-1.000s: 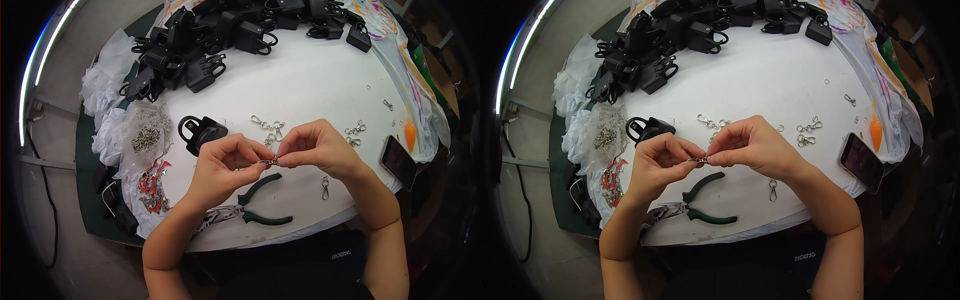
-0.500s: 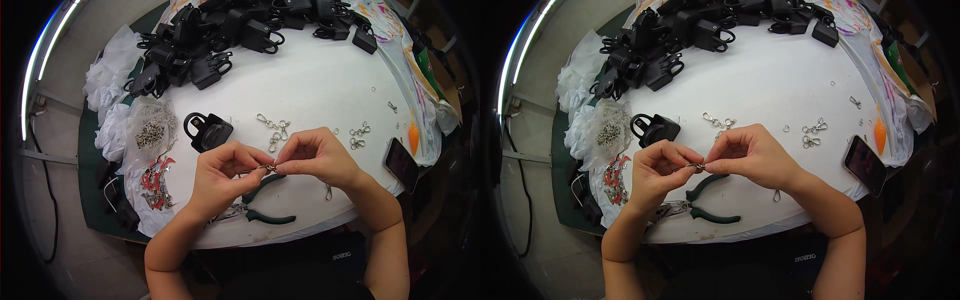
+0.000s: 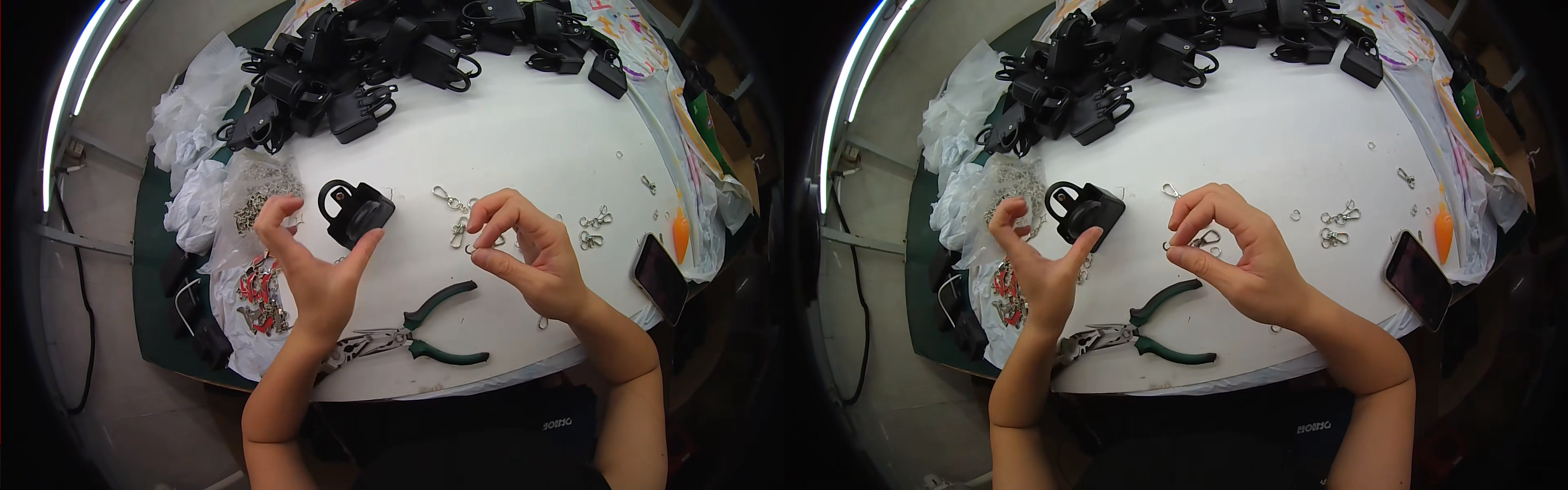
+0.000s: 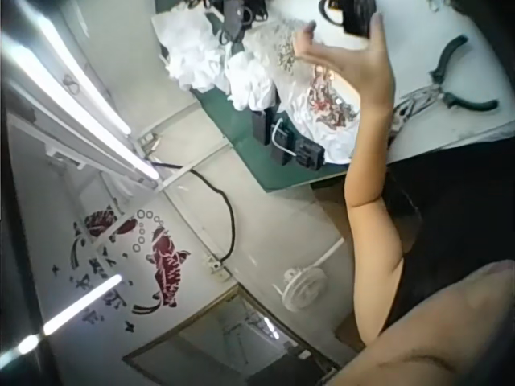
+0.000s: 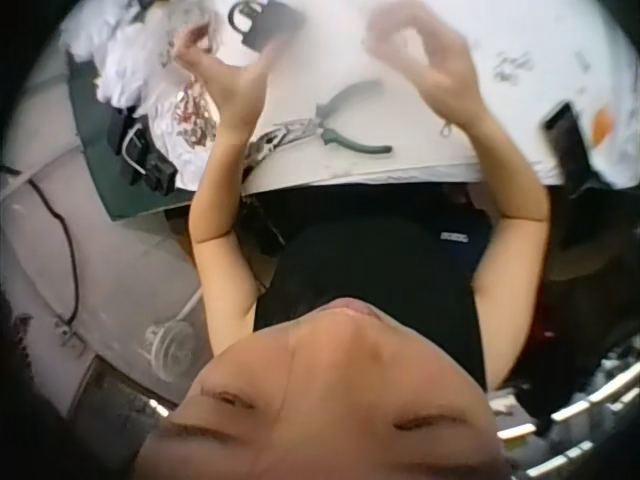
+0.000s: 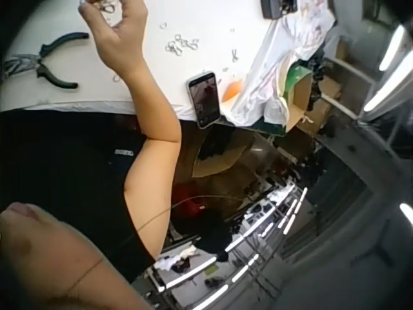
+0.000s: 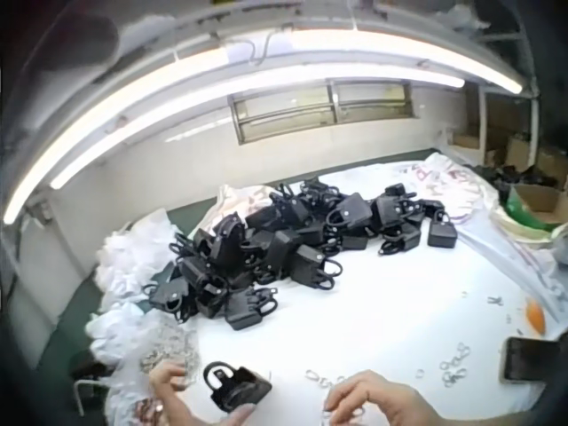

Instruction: The person assembles lock components by hand and using pliers, attaching metal chains and rings to black lock bodies one at a time on a work table.

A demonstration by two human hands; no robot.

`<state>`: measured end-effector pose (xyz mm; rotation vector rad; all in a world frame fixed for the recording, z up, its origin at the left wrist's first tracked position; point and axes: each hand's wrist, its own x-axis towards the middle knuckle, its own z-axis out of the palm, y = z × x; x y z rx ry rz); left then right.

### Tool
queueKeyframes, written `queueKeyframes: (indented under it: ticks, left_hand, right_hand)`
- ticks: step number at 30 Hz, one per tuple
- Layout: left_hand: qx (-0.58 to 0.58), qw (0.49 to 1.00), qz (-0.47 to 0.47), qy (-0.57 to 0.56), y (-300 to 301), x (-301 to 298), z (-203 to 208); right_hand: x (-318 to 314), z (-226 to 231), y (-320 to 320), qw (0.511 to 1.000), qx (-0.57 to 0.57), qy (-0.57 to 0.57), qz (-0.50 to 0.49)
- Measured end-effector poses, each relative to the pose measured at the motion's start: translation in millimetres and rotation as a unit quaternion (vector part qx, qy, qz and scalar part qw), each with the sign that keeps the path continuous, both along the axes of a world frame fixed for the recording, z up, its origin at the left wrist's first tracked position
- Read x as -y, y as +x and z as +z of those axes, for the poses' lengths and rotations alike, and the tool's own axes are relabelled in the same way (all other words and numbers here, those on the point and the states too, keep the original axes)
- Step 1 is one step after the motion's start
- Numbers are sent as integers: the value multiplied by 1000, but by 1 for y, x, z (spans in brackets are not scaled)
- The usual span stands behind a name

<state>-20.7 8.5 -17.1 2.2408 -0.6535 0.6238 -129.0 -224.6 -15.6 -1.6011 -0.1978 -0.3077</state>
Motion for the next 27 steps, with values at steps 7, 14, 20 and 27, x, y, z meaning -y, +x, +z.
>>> queueKeyframes:
  ticks: [7, 14, 20, 27]
  left_hand:
    - [-461, 773, -203, -385, 7, -16, 9]
    - [-484, 787, -190, -331, -51, -9, 13]
    - [-501, 742, -328, -302, -75, -30, 11]
    - [-251, 918, -269, -148, -84, -37, 22]
  right_hand:
    - [-4, 0, -1, 986, -29, 137, 88]
    - [-34, 13, -11, 899, -154, 334, 237]
    - [-47, 17, -12, 890, -230, 341, 199]
    - [-65, 29, -21, 966, -130, 166, 150]
